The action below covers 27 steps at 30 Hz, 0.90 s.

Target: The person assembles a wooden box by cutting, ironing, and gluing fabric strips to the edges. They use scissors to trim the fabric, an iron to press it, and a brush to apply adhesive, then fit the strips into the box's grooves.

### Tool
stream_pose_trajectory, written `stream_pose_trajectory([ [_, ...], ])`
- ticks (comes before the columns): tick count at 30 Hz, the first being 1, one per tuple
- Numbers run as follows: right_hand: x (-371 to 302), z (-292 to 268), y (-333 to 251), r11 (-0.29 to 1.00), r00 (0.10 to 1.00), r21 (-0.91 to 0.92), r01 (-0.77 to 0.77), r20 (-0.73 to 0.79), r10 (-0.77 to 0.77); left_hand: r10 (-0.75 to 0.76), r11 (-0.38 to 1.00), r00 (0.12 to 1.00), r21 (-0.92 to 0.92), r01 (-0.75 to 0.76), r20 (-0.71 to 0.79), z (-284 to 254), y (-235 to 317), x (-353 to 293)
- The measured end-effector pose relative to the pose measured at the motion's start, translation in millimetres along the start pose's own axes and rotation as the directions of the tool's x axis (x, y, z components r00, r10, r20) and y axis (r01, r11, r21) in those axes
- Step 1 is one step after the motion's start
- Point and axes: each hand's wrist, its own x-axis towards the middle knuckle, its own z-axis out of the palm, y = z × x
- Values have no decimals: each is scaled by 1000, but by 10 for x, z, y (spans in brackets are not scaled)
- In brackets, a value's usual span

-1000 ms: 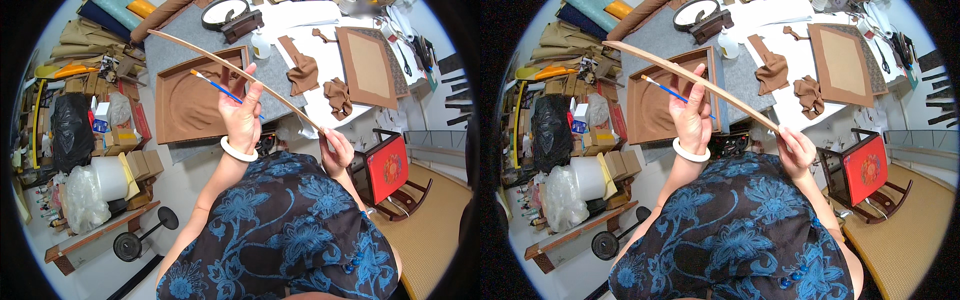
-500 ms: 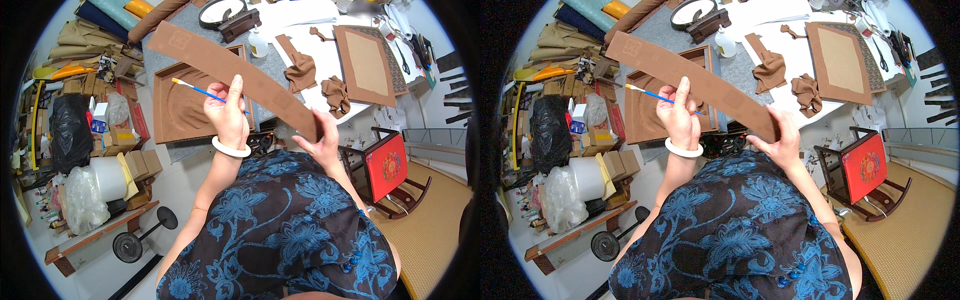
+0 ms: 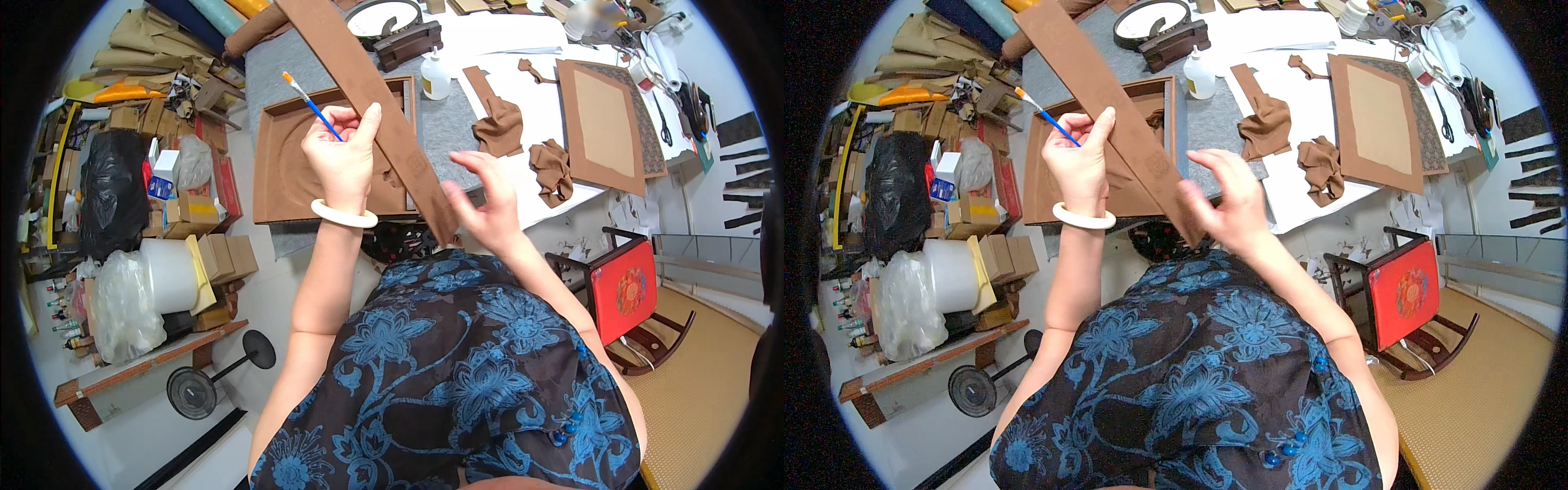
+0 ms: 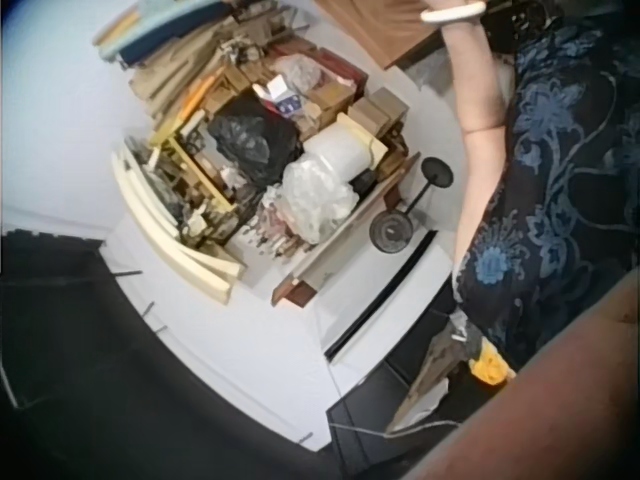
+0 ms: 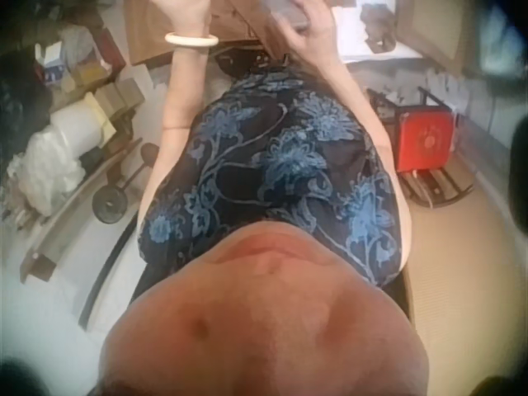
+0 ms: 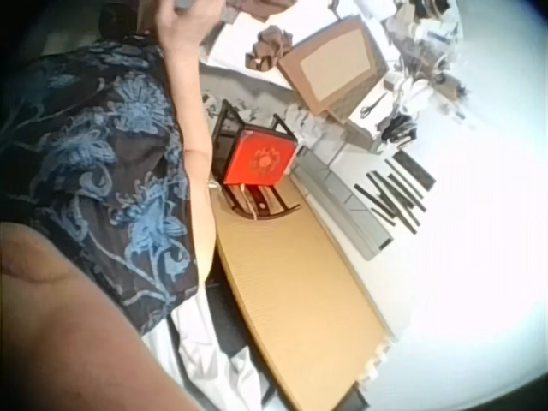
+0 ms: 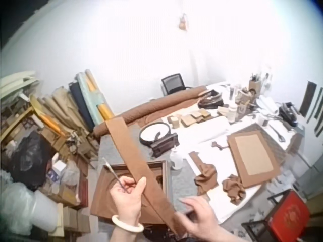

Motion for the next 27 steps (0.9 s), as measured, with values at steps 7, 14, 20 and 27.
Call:
stream_pose_trajectory([
  [7,36,460,-81,999,989,-40,9,150,-3,24,997,990,76,-13,-139,-81,-100,-37],
  [14,200,390,66,911,923,385,-147,385,-14,-48,999,984,-26,45,-172,-486,-106,-100],
  [20,209,294,138,904,851,423,-60,495,-175,-23,954,983,-299,-33,-183,-907,344,83],
  [27,-26,323,162,890,812,446,-94,552,-191,285,947,941,-102,-306,-180,-1145,782,265],
])
